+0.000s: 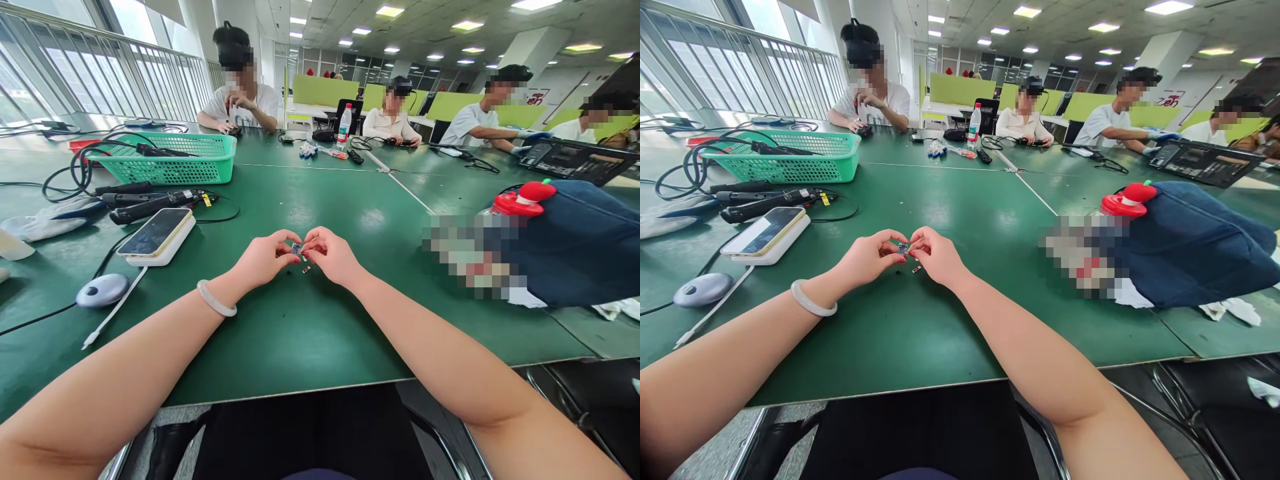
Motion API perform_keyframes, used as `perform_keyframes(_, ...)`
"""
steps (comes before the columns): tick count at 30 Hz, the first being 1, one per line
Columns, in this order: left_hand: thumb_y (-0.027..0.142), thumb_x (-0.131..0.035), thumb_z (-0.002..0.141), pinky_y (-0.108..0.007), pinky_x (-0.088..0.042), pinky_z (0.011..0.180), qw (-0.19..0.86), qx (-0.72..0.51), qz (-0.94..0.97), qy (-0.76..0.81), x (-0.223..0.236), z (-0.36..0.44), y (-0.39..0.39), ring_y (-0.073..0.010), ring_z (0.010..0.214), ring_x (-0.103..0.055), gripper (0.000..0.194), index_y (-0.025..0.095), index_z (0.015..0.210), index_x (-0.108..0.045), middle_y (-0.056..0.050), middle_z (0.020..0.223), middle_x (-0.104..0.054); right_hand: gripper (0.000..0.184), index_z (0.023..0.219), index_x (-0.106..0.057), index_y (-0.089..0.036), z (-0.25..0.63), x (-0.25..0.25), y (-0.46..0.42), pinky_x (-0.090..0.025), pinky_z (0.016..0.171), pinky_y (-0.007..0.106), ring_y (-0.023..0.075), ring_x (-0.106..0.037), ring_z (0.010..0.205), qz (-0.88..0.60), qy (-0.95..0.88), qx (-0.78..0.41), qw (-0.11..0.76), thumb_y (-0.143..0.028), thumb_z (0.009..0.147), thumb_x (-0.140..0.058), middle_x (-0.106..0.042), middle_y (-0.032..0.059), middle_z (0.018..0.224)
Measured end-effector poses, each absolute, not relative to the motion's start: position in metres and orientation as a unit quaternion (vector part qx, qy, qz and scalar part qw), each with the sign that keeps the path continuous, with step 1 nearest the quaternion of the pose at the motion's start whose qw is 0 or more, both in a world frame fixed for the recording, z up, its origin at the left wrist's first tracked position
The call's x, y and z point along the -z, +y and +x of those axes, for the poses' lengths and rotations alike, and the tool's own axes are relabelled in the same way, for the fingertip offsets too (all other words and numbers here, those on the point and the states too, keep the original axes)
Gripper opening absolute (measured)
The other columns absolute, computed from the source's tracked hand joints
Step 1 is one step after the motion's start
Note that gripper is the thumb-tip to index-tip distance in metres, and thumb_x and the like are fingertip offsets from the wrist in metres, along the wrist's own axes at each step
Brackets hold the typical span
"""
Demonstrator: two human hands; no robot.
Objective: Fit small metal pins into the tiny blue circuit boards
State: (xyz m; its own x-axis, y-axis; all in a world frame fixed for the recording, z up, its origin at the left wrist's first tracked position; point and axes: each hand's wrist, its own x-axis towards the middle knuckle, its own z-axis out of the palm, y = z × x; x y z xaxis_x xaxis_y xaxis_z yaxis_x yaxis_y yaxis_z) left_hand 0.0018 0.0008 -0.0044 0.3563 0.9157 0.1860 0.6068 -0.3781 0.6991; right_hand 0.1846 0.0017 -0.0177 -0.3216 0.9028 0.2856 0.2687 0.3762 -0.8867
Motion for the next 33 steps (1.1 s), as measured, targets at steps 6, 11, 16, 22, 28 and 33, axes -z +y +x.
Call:
perform_keyframes(6, 0.033, -0.061, 0.074, -0.027, -0.044, 0.067, 0.215, -0.273, 0.795, 0.497, 0.001, 0.003, 0.000, -0.0148, 0.066, -0.060, 0.030, 0.026, 0.103, -0.057, 0.003, 0.076, -0.069, 0.014, 0.091, -0.045, -0.022, 0.183, 0.013, -0.003, -0.046, 0.064, 0.026, 0.0103, -0.057, 0.064, -0.421, -0.731, -0.340, 0.415, -0.021, 0.078, -0.050, -0.066, 0.0006, 0.083)
perform_keyframes(11, 0.033, -0.061, 0.075, -0.028, -0.045, 0.069, 0.206, -0.271, 0.799, 0.496, -0.001, 0.003, -0.002, -0.0152, 0.066, -0.061, 0.029, 0.026, 0.103, -0.058, 0.001, 0.078, -0.069, 0.013, 0.092, -0.045, -0.022, 0.182, 0.009, -0.008, -0.044, 0.063, 0.025, 0.0107, -0.057, 0.064, -0.425, -0.749, -0.301, 0.411, -0.023, 0.080, -0.048, -0.066, 0.0011, 0.084)
perform_keyframes(16, 0.033, -0.059, 0.075, -0.029, -0.045, 0.070, 0.194, -0.269, 0.805, 0.491, -0.002, 0.003, -0.002, -0.0152, 0.066, -0.061, 0.028, 0.026, 0.103, -0.058, 0.001, 0.079, -0.069, 0.015, 0.095, -0.045, -0.022, 0.182, 0.008, -0.009, -0.044, 0.063, 0.026, 0.0108, -0.057, 0.063, -0.427, -0.763, -0.272, 0.403, -0.024, 0.080, -0.047, -0.066, 0.0008, 0.084)
perform_keyframes(22, 0.033, -0.060, 0.074, -0.029, -0.046, 0.069, 0.209, -0.274, 0.808, 0.478, 0.001, 0.002, -0.001, -0.0152, 0.067, -0.060, 0.029, 0.026, 0.102, -0.058, 0.002, 0.079, -0.068, 0.015, 0.095, -0.046, -0.023, 0.183, 0.009, -0.008, -0.044, 0.062, 0.025, 0.0108, -0.057, 0.062, -0.419, -0.765, -0.261, 0.413, -0.024, 0.080, -0.049, -0.066, -0.0003, 0.082)
perform_keyframes(28, 0.036, -0.058, 0.075, -0.029, -0.045, 0.066, 0.221, -0.287, 0.813, 0.455, 0.002, 0.002, -0.001, -0.0145, 0.065, -0.059, 0.030, 0.023, 0.101, -0.056, 0.001, 0.078, -0.066, 0.017, 0.096, -0.047, -0.023, 0.182, 0.010, -0.009, -0.046, 0.066, 0.028, 0.0120, -0.059, 0.064, -0.419, -0.762, -0.259, 0.421, -0.022, 0.080, -0.050, -0.066, -0.0008, 0.080)
perform_keyframes(33, 0.037, -0.048, 0.081, -0.027, -0.043, 0.062, 0.225, -0.284, 0.815, 0.451, 0.000, 0.003, -0.004, -0.0142, 0.061, -0.059, 0.023, 0.021, 0.097, -0.053, 0.002, 0.068, -0.064, 0.020, 0.099, -0.049, -0.023, 0.183, 0.009, -0.010, -0.045, 0.064, 0.026, 0.0111, -0.057, 0.061, -0.423, -0.767, -0.264, 0.404, -0.022, 0.080, -0.051, -0.065, -0.0021, 0.077)
